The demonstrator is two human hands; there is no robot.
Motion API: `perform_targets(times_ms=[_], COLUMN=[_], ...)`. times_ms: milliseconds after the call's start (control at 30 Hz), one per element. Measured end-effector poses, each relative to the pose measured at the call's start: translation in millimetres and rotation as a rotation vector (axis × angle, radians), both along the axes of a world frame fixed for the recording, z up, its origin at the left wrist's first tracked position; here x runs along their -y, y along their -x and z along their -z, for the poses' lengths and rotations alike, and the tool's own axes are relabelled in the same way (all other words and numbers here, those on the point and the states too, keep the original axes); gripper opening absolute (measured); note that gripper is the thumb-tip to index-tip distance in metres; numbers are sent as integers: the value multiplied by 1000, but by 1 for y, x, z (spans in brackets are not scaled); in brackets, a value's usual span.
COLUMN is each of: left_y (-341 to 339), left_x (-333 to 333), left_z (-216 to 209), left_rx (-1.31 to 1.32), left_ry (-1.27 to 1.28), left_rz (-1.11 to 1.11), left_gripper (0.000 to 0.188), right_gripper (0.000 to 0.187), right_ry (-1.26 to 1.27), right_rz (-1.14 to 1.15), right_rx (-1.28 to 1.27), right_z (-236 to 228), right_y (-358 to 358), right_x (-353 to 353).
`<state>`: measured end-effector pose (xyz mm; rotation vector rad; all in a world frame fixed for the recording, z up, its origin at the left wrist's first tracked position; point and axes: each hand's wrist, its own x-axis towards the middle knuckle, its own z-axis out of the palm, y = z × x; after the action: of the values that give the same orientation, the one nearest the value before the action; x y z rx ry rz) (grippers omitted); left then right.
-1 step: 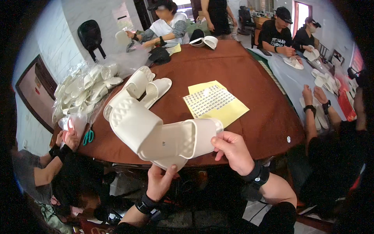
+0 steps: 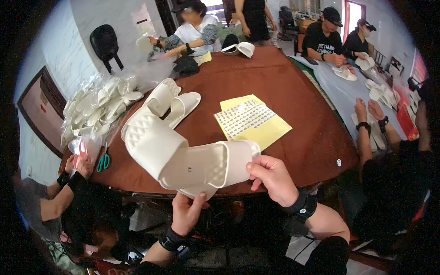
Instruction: Applying size labels or stickers to the insoles of white and pink slide-style footwear.
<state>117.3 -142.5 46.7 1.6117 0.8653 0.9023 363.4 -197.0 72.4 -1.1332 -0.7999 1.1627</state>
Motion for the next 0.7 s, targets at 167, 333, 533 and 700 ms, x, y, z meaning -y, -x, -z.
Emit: perform_targets(times_ms=[167,333,533,700], left_y=[-5,-2,-2,-13], left_x=[-1,-4,-6,-1], left_z=[-12,-21,-19,-13], left_rx=[112,61,-31,34], left_ry=[-75,-56,-77,-133], left_rz=[-137,-105,-30,18], left_gripper=[15,17,22,21], right_gripper=[22,21,20,19], right_ry=[55,0,42,14], right_rz=[-106,-161,-94,-92], right_rx=[-33,-26,-69,-182], right_z=[-6,-6,-4,-1], right_y=[8,5,-3,6], right_x=[11,18,28,34])
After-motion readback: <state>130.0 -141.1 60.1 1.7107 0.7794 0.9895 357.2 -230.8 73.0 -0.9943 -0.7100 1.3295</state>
